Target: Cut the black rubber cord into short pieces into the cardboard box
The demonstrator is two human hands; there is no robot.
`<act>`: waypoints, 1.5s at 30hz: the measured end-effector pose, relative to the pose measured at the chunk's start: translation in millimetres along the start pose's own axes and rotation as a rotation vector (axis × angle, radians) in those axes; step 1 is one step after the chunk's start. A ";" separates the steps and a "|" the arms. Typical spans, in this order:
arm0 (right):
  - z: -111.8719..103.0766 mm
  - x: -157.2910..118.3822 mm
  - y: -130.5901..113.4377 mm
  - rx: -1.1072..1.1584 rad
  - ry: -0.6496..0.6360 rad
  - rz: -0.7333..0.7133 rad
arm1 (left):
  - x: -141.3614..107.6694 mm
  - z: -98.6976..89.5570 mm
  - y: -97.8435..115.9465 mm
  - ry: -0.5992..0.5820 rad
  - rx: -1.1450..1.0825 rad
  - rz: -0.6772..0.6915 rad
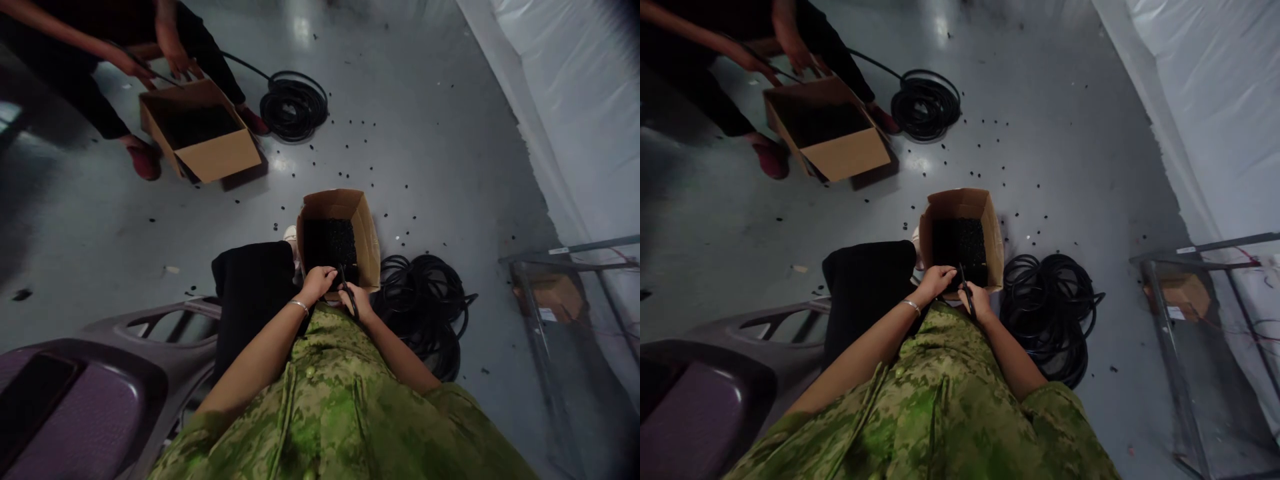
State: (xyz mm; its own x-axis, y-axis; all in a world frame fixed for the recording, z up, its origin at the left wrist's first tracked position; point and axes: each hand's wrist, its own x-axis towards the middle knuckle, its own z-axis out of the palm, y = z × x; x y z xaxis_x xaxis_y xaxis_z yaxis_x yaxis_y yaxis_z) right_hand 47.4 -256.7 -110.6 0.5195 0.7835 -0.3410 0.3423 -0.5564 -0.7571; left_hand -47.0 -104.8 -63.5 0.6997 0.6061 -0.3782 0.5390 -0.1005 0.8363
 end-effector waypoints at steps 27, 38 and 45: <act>20.5 13.4 12.0 -0.364 0.099 -0.007 | 9.4 5.1 -8.4 0.109 -0.046 -0.154; 20.9 16.2 17.2 -0.341 0.101 0.002 | 12.2 8.3 -12.9 0.121 -0.106 -0.213; 13.0 14.3 12.0 -0.064 0.113 0.068 | 7.5 8.1 -7.0 0.110 -0.169 -0.223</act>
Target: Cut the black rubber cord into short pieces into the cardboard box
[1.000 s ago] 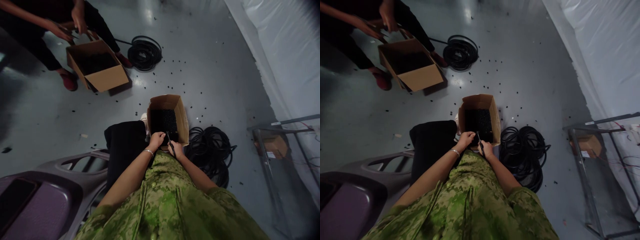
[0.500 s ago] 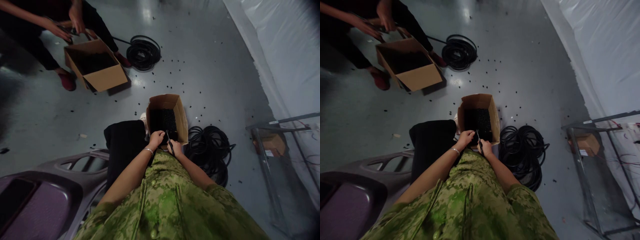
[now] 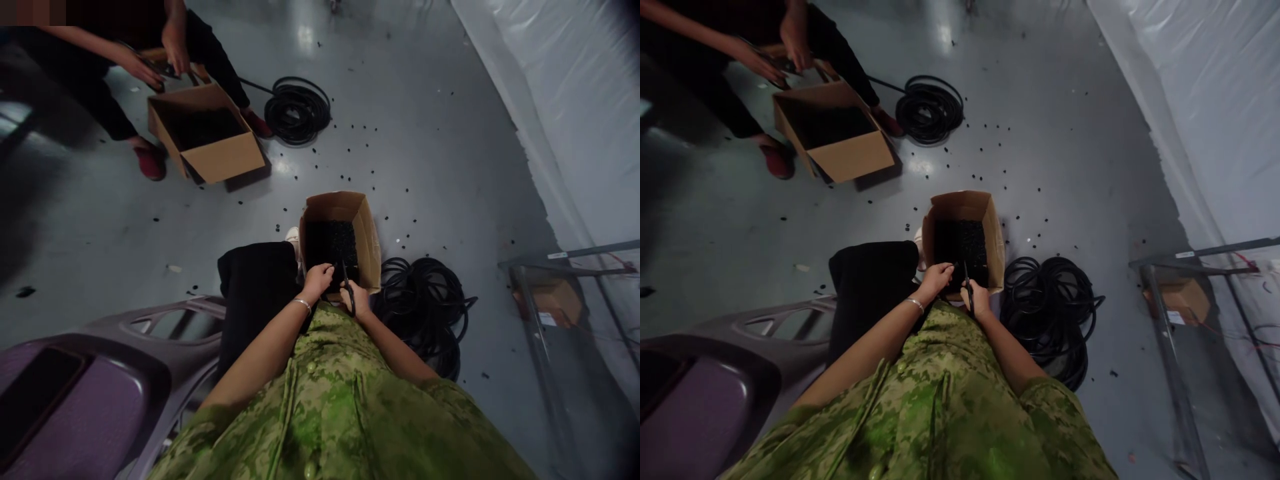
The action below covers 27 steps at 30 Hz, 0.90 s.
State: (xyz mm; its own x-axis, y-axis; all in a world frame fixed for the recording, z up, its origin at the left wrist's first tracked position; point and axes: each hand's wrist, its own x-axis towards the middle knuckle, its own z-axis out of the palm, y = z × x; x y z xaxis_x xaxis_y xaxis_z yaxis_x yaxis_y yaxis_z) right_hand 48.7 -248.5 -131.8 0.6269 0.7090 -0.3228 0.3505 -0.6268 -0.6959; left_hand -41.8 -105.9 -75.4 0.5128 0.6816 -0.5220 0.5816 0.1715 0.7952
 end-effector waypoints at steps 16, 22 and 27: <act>-13.6 -13.3 -1.3 0.213 -0.164 -0.077 | -5.5 -0.6 7.1 0.006 -0.013 0.047; -19.2 -19.9 -6.2 0.151 -0.135 -0.091 | -5.7 -0.8 7.7 -0.028 0.020 0.033; -22.9 -20.7 -13.4 0.068 -0.128 -0.108 | -7.6 -3.7 9.2 -0.049 0.171 0.106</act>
State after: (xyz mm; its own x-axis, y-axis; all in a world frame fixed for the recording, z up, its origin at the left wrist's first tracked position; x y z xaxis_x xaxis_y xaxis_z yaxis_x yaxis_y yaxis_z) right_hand 47.0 -262.2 -101.1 0.4930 0.8091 -0.3198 0.3602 -0.5244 -0.7716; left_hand -42.7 -106.9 -63.0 0.6050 0.6529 -0.4558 0.6192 -0.0259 0.7848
